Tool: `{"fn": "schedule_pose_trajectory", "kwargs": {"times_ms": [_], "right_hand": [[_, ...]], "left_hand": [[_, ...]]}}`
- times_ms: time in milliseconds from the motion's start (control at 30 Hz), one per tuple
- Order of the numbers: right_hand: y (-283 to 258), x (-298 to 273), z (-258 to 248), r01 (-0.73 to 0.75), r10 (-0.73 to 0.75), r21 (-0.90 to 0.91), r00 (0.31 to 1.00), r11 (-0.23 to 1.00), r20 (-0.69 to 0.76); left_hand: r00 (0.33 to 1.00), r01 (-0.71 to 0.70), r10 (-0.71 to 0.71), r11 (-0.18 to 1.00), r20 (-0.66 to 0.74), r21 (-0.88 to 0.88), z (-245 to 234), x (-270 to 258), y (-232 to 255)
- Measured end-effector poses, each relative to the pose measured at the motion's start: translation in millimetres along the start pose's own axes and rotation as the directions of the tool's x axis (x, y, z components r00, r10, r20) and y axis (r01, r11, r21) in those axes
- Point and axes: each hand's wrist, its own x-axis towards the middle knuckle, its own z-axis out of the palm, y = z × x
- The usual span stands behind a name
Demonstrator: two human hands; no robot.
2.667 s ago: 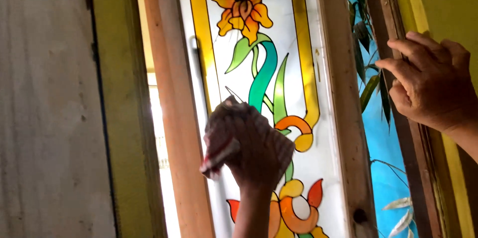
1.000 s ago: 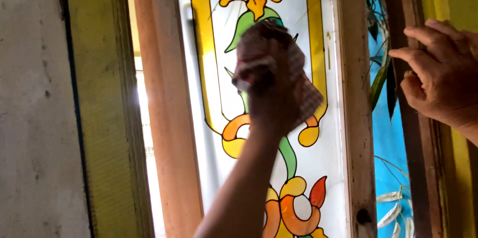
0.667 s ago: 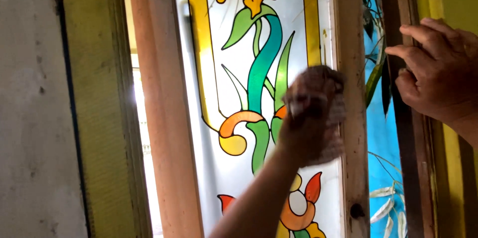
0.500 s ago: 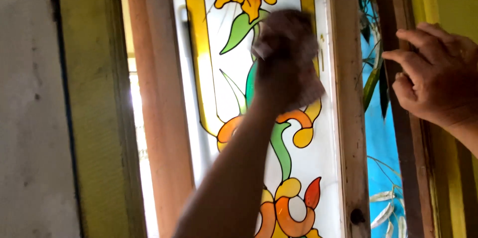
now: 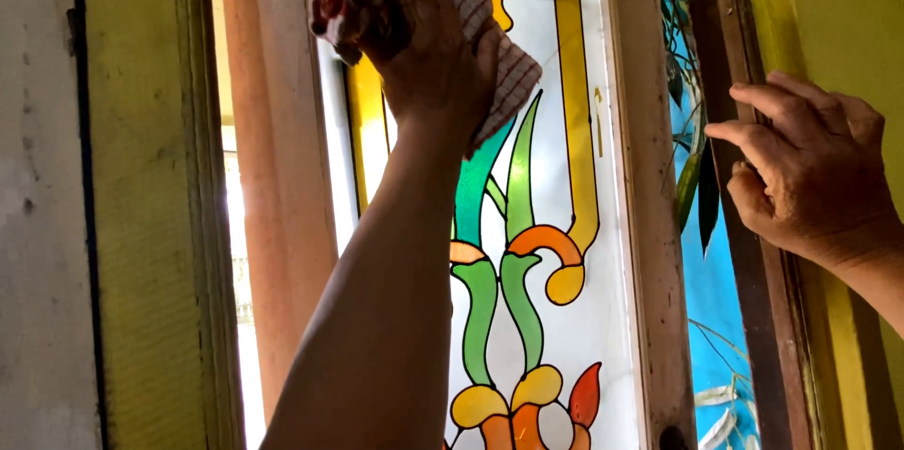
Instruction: Cleaning a stained glass window using a cloth and a spray bottle.
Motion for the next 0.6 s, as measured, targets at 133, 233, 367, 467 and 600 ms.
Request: {"fn": "schedule_pose_trajectory", "kwargs": {"times_ms": [133,233,367,467,600], "right_hand": [[-1.8,-0.9,1.6,0.017,-0.017,-0.017,1.0,1.0,-0.024],[-3.5,-3.6,1.1,0.002,-0.001,0.041,1.0,0.999,-0.027],[-2.8,-3.7,-0.3,-0.01,0.015,0.099,0.999,0.995,-0.047],[1.1,-4.0,3.4,-0.018,0.026,0.123,0.998,0.992,-0.059],[6.6,-8.8,10.4,-0.001,0.012,0.17,0.998,0.985,-0.064]], "left_hand": [[0.999,-0.039,0.039,0.999,-0.029,0.004,14.7,-21.4,18.9],[0.99,-0.126,0.116,0.984,-0.086,-0.126,22.9,-35.0,46.5],[0.988,-0.146,0.156,0.942,0.011,-0.303,25.9,-38.5,89.0],[0.974,-0.182,0.214,0.937,0.079,-0.3,30.5,-37.0,115.0],[0.968,-0.252,0.246,0.926,-0.058,-0.282,81.5,-47.1,133.7]]}}
